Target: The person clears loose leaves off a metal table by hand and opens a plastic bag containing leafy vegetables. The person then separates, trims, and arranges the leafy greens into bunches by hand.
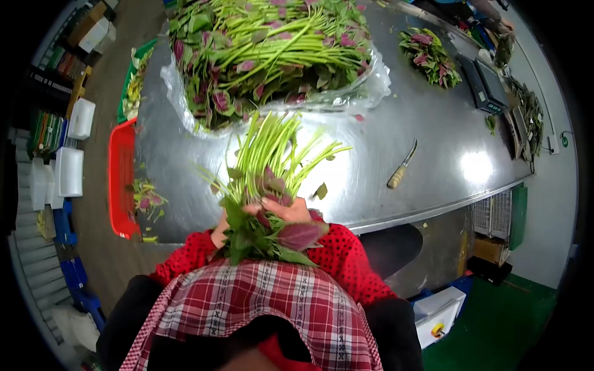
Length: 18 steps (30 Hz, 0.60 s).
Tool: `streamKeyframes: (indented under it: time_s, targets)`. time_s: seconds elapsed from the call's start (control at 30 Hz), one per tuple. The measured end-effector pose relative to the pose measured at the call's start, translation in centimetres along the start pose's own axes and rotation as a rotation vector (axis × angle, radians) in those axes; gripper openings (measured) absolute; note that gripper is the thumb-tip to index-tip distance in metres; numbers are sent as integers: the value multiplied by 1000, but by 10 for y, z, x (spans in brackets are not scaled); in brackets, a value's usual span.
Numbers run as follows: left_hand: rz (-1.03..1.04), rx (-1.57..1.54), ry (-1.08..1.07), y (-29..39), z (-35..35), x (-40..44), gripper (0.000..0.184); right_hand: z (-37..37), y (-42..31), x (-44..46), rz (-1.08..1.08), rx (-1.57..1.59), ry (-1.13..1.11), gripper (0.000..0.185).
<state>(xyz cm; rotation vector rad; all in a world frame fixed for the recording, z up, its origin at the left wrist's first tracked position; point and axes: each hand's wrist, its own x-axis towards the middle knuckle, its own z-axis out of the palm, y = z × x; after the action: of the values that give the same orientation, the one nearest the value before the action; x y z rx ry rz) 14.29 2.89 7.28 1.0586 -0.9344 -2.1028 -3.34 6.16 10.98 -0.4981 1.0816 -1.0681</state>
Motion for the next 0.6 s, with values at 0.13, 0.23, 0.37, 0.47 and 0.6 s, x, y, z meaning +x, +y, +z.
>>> streamKeyframes:
  time_s: [0.13, 0.23, 0.37, 0.47, 0.6]
  targets:
    - [84, -170, -267, -83, -39, 52, 31, -40, 84, 45, -103, -115, -99, 44]
    - [-74, -427, -318, -52, -59, 29, 33, -47, 142, 68, -495, -328, -77, 50]
    - [-31, 562, -237, 88, -38, 30, 36, 35, 15, 38, -334, -284, 109, 34]
    - [-73, 812, -264, 174, -44, 20, 34, 76, 14, 53, -526, -776, 75, 49]
    - [-118, 892, -544, 206, -44, -13, 58, 97, 4, 19, -523, -424, -471, 52]
